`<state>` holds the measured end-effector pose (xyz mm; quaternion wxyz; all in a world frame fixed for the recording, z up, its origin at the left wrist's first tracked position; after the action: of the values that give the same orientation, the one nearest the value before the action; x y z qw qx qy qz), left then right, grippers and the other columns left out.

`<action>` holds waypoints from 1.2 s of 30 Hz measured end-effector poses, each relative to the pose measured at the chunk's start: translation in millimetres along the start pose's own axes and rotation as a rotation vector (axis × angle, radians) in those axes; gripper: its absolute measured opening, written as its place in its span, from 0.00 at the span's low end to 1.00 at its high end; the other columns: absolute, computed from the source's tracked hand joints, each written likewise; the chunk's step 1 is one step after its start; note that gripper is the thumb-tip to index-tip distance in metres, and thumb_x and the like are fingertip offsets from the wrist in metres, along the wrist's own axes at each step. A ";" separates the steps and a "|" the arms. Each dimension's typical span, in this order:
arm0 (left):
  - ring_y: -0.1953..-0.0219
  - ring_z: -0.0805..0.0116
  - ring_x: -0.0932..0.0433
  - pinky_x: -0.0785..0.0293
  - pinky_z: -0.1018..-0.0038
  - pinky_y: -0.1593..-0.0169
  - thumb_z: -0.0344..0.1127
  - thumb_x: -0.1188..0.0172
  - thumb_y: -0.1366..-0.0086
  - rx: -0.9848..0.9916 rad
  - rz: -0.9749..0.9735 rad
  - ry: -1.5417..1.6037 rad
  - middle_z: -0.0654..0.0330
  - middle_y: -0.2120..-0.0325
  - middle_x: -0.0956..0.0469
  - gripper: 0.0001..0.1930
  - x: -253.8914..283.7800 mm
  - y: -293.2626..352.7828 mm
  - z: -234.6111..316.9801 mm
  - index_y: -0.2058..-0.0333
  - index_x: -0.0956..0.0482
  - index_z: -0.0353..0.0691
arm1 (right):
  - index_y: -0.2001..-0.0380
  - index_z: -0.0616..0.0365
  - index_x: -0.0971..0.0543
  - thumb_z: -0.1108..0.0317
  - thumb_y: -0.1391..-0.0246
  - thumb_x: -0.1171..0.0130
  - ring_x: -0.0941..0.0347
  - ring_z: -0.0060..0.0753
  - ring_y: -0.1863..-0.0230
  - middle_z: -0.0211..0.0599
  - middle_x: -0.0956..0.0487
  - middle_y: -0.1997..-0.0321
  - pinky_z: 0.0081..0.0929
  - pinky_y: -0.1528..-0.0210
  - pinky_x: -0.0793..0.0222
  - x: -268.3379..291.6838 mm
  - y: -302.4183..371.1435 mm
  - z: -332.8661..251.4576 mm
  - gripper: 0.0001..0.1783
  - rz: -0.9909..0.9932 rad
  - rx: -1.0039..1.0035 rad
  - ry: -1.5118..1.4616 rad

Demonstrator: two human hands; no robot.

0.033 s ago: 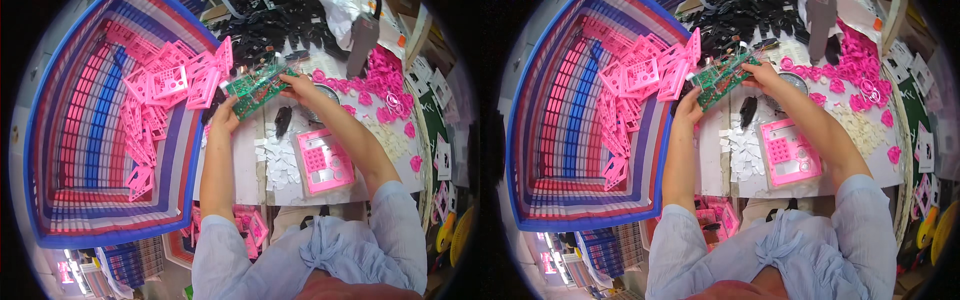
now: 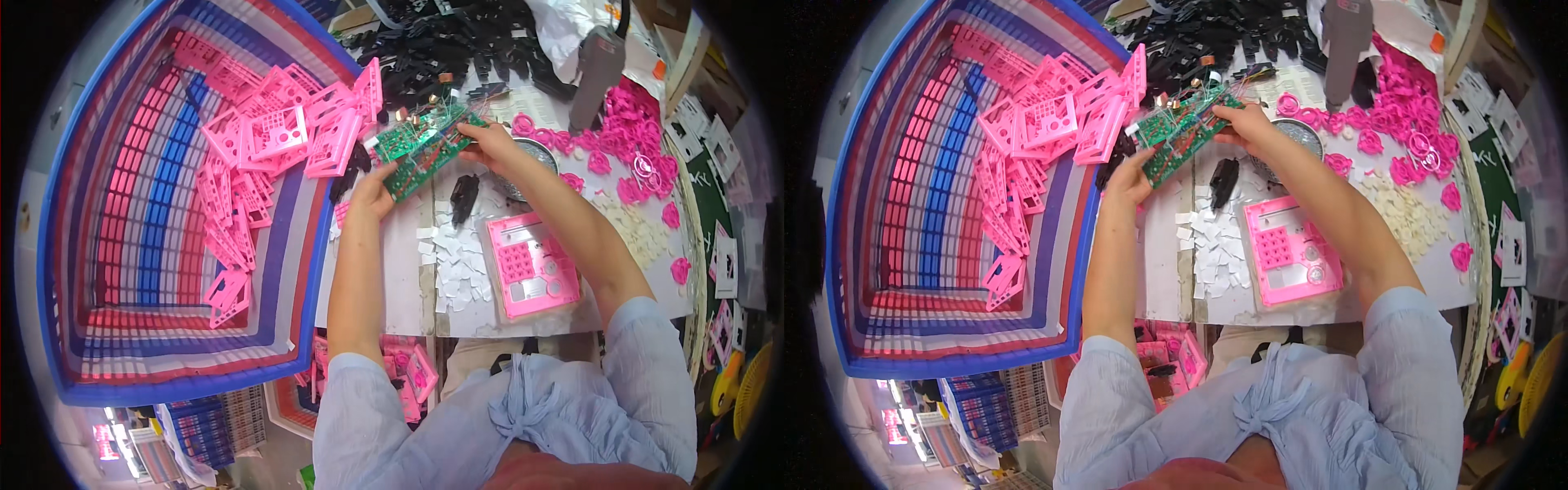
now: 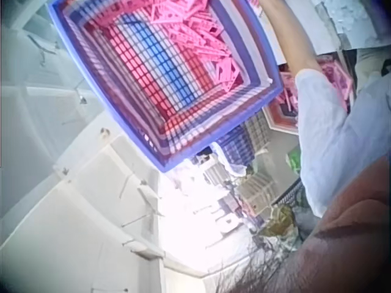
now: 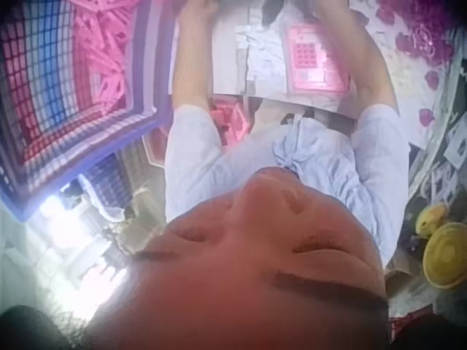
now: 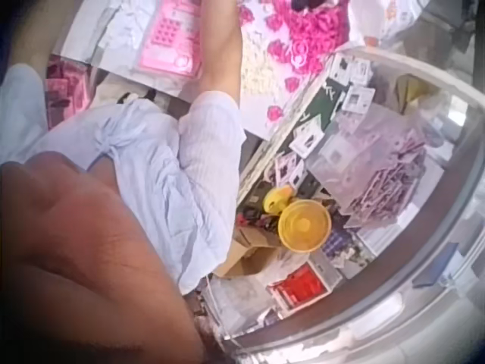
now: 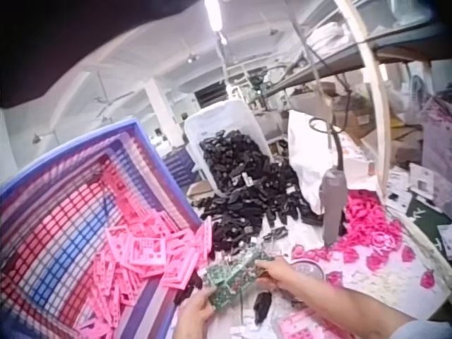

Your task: Assembling toy calculators by placing components like circuits and keypads into plastic housings.

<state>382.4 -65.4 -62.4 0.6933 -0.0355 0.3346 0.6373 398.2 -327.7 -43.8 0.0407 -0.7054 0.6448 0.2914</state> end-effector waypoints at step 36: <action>0.46 0.59 0.26 0.30 0.63 0.41 0.24 0.37 0.40 -1.002 -0.254 -0.255 0.52 0.52 0.25 0.21 -191.6 233.7 -39.2 0.48 0.31 0.34 | 0.61 0.58 0.21 0.69 0.42 0.36 0.23 0.28 0.62 0.37 0.21 0.60 0.24 0.65 0.26 8.0 195.5 -15.8 0.08 -0.571 0.244 -0.033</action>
<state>160.8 -205.5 92.9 0.6983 -0.3249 -0.1050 0.6292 221.4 -373.9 27.9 0.2158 -0.8431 0.4501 0.2000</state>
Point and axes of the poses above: each hand's wrist, its own y-axis away from the middle knuckle, its own x-axis out of the back of the hand, z = x × y, the point moved 4 cm from there along -y, towards the middle knuckle
